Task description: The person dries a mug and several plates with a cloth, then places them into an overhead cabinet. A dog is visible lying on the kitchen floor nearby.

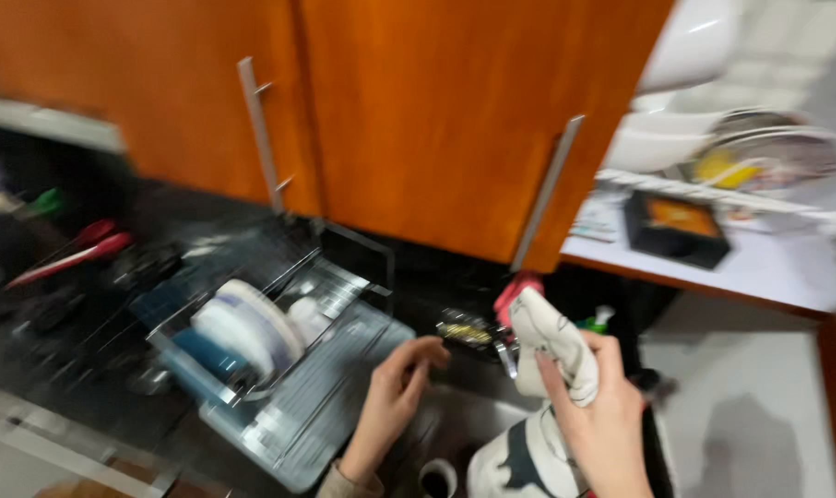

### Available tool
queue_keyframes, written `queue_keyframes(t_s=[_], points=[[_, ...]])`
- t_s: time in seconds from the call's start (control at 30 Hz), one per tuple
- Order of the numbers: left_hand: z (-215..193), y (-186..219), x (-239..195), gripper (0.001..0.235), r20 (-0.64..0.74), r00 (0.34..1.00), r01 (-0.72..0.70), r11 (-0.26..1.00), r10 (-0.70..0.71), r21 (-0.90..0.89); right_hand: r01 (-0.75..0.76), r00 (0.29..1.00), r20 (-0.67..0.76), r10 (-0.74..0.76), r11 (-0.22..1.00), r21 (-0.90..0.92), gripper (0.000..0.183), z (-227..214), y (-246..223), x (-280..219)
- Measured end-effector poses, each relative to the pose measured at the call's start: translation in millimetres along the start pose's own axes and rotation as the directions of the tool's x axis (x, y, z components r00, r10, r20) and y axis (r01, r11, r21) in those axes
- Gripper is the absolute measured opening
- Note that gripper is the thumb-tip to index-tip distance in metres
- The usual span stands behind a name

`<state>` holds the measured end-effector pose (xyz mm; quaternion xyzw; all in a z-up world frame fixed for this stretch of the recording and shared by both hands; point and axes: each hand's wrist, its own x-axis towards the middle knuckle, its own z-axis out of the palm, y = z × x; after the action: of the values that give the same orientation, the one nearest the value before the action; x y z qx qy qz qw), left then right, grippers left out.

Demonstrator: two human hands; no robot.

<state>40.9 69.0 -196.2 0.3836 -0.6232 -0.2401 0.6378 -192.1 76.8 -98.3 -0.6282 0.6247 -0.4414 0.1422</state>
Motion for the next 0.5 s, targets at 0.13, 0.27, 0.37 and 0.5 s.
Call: queue_keyframes(t_s=[0.13, 0.27, 0.37, 0.5], points=[[4, 13, -56, 0.032, -0.033, 0.959, 0.28, 0.958, -0.282, -0.061, -0.074, 0.956, 0.291, 0.04, 0.992, 0.107, 0.031, 66, 35, -17], [1, 28, -89, 0.049, 0.055, 0.959, 0.277, 0.96, -0.278, 0.025, 0.094, 0.847, 0.487, -0.216, 0.96, 0.262, 0.046, 113, 46, -49], [-8, 35, -103, 0.038, -0.111, 0.905, 0.414, 0.91, -0.41, 0.013, 0.119, 0.745, 0.572, -0.342, 0.913, 0.391, 0.04, 116, 29, -65], [-23, 37, -114, 0.021, -0.31, 0.861, 0.435, 0.899, -0.402, 0.043, 0.158, 0.614, 0.617, -0.492, 0.843, 0.515, 0.05, 131, 40, -72]])
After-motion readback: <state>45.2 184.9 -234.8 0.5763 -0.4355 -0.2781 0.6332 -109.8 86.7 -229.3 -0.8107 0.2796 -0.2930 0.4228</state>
